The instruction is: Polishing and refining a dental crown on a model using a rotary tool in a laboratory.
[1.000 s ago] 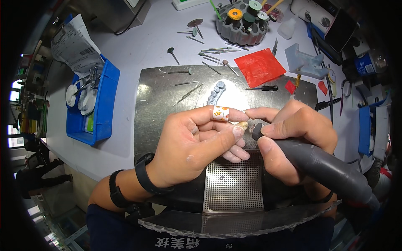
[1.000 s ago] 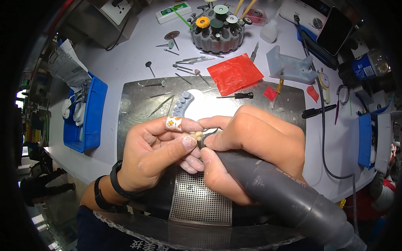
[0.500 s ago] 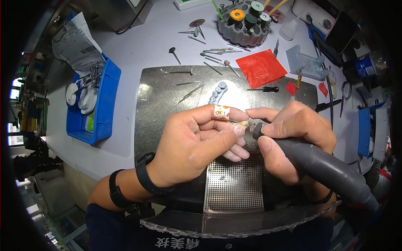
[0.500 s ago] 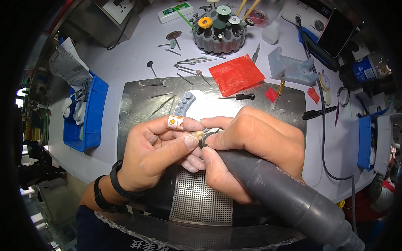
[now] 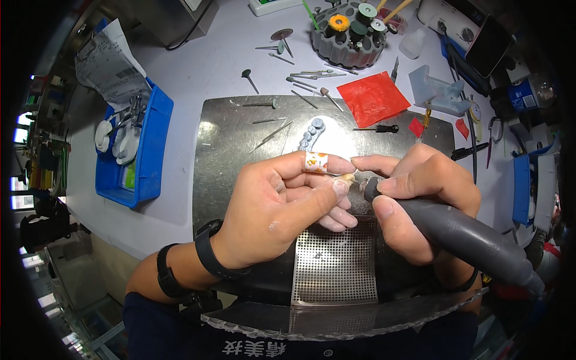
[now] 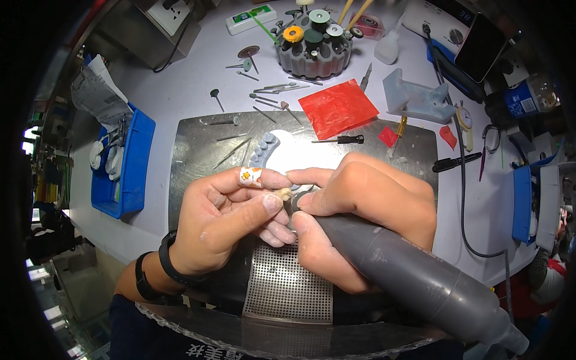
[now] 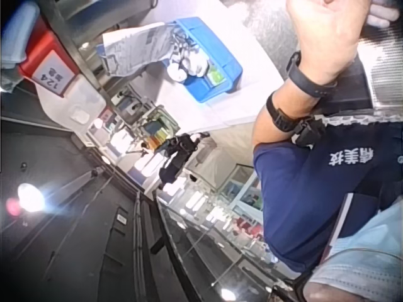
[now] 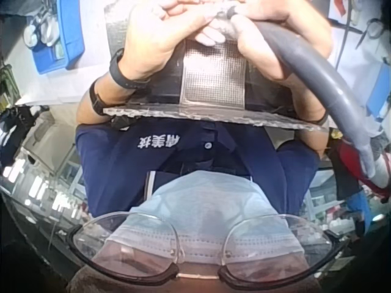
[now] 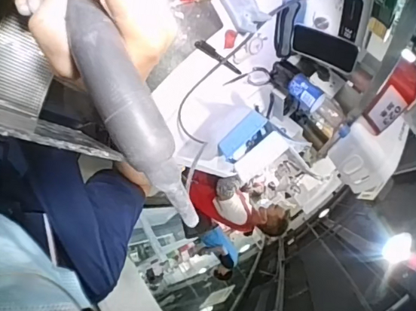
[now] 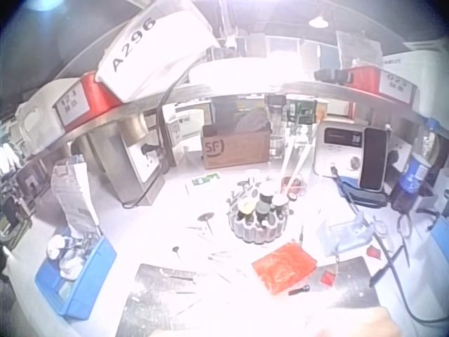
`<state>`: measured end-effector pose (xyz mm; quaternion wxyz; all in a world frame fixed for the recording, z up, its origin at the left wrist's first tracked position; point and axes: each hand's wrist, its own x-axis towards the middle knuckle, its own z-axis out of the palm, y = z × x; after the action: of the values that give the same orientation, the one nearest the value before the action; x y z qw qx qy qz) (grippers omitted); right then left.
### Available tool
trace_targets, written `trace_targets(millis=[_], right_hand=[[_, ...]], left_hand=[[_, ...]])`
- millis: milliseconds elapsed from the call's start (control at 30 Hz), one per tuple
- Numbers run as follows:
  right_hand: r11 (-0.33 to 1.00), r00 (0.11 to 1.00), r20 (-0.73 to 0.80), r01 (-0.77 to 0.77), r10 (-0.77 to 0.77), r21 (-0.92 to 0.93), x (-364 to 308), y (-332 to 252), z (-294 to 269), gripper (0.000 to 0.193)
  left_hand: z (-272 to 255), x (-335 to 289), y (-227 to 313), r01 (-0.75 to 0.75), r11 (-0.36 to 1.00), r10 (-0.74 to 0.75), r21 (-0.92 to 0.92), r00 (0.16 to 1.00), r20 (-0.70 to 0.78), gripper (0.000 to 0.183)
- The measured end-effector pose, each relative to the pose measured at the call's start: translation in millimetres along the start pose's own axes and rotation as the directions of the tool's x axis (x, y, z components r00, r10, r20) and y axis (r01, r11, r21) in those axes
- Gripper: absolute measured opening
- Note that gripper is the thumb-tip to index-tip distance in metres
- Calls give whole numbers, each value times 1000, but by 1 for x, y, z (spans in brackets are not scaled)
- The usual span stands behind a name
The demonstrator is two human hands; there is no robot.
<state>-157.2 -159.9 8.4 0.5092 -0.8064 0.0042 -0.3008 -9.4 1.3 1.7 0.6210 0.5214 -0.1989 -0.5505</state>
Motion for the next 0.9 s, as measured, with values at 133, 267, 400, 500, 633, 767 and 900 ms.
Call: trace_targets(millis=[133, 267, 400, 500, 633, 767, 900], right_hand=[[982, 992, -19, -120, 124, 149, -1, -6, -3, 14], [953, 983, -18, -174, 184, 248, -2, -7, -8, 15], [960, 989, -38, -130, 143, 247, -3, -10, -4, 15], [976, 996, 4, -87, 88, 202, -3, -8, -4, 15], [986, 995, -12, -100, 103, 132, -2, -11, -1, 14], [999, 1000, -3, -26, 26, -30, 0, -7, 2, 13], [999, 1000, -12, -2, 1, -38, 0, 0, 2, 14]], left_hand=[[-1, 0, 0, 8, 1000, -8, -9, 1000, -3, 34], [-3, 0, 1, 6, 999, -5, -32, 999, 31, 35], [-3, 0, 1, 14, 999, -13, -40, 999, 31, 35], [-3, 0, 0, -21, 1000, 22, -22, 999, 33, 34], [0, -1, 1, -16, 1000, 16, -17, 1000, -10, 33], [3, -1, 2, -29, 999, 30, 14, 999, -36, 31], [3, -2, 1, -36, 999, 36, 4, 998, -47, 30]])
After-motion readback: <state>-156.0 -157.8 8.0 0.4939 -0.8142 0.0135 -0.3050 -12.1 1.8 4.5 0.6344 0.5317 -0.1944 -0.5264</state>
